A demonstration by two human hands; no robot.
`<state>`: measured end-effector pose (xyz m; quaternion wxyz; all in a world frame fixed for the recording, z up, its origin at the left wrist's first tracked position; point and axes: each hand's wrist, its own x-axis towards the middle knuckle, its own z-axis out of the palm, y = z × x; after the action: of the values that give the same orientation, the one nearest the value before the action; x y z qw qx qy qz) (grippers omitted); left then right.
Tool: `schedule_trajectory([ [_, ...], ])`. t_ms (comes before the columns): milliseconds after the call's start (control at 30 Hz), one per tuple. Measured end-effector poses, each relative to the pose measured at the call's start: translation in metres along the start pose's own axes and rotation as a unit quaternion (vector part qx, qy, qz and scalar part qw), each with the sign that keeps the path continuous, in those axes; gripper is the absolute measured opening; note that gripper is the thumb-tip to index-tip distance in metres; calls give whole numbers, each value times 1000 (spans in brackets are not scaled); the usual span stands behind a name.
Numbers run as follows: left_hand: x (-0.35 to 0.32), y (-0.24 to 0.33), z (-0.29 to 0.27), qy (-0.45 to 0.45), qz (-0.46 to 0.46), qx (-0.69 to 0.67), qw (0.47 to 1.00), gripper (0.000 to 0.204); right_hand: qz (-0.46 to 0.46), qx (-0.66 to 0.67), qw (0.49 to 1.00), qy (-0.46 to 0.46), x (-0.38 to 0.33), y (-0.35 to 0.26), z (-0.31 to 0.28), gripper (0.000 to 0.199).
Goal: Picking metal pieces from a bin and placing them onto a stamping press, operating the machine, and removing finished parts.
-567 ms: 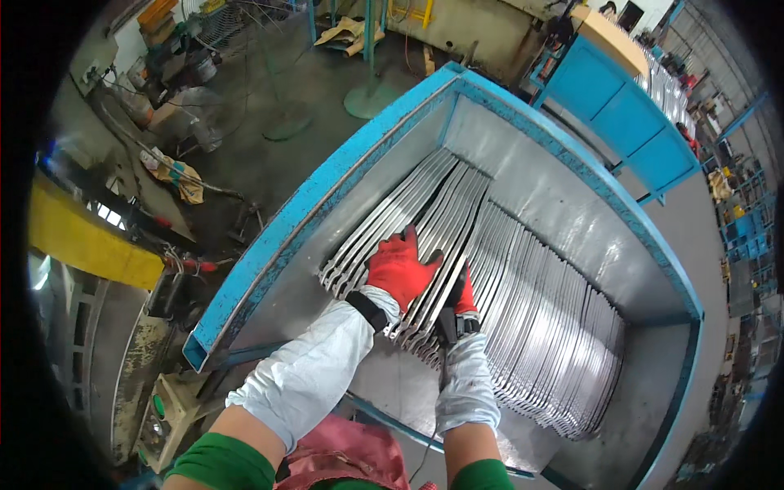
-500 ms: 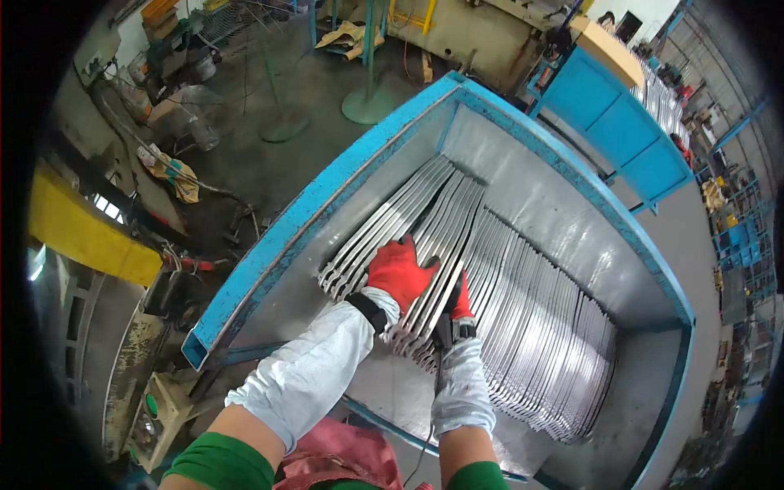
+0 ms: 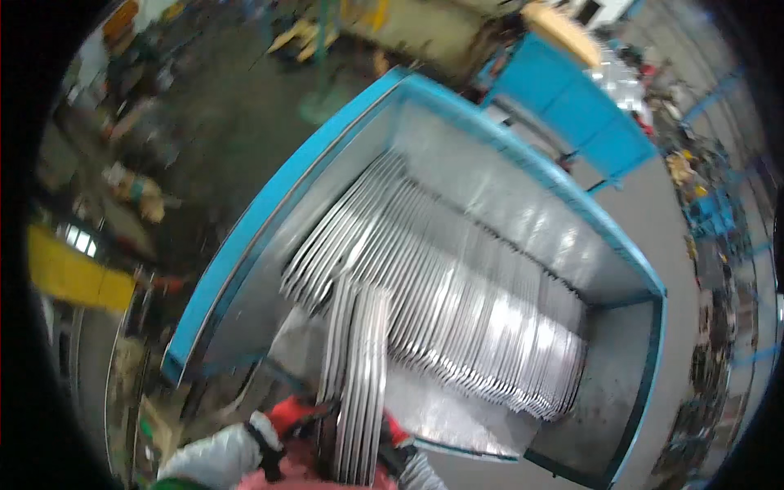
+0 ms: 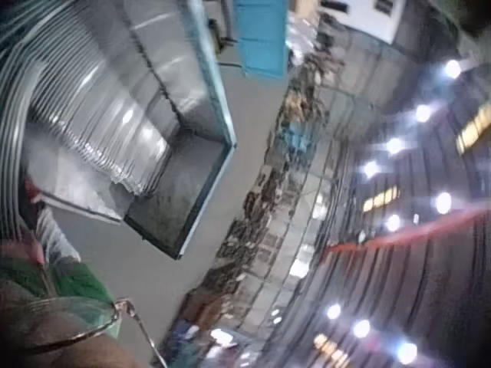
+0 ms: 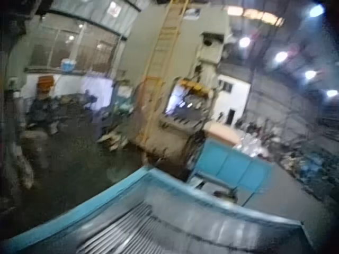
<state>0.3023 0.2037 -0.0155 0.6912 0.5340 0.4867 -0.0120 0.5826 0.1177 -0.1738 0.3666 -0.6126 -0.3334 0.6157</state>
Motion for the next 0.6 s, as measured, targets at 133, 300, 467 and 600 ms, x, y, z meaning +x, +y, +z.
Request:
schedule_trajectory([
  [133,-4,27,-7,-4,-155,-42,987,64,-17,4,1000,-5,36,-29,-7,42],
  [300,19,-13,0,-14,30,3,999,47,-22,18,1000,10,44,-51,-11,42],
  [467,39,-85,5,71,234,105,964,27,-24,20,999,14,44,-66,-8,43],
  [600,49,-120,-4,150,418,262,857,33,-20,17,1000,13,44,-71,0,43],
])
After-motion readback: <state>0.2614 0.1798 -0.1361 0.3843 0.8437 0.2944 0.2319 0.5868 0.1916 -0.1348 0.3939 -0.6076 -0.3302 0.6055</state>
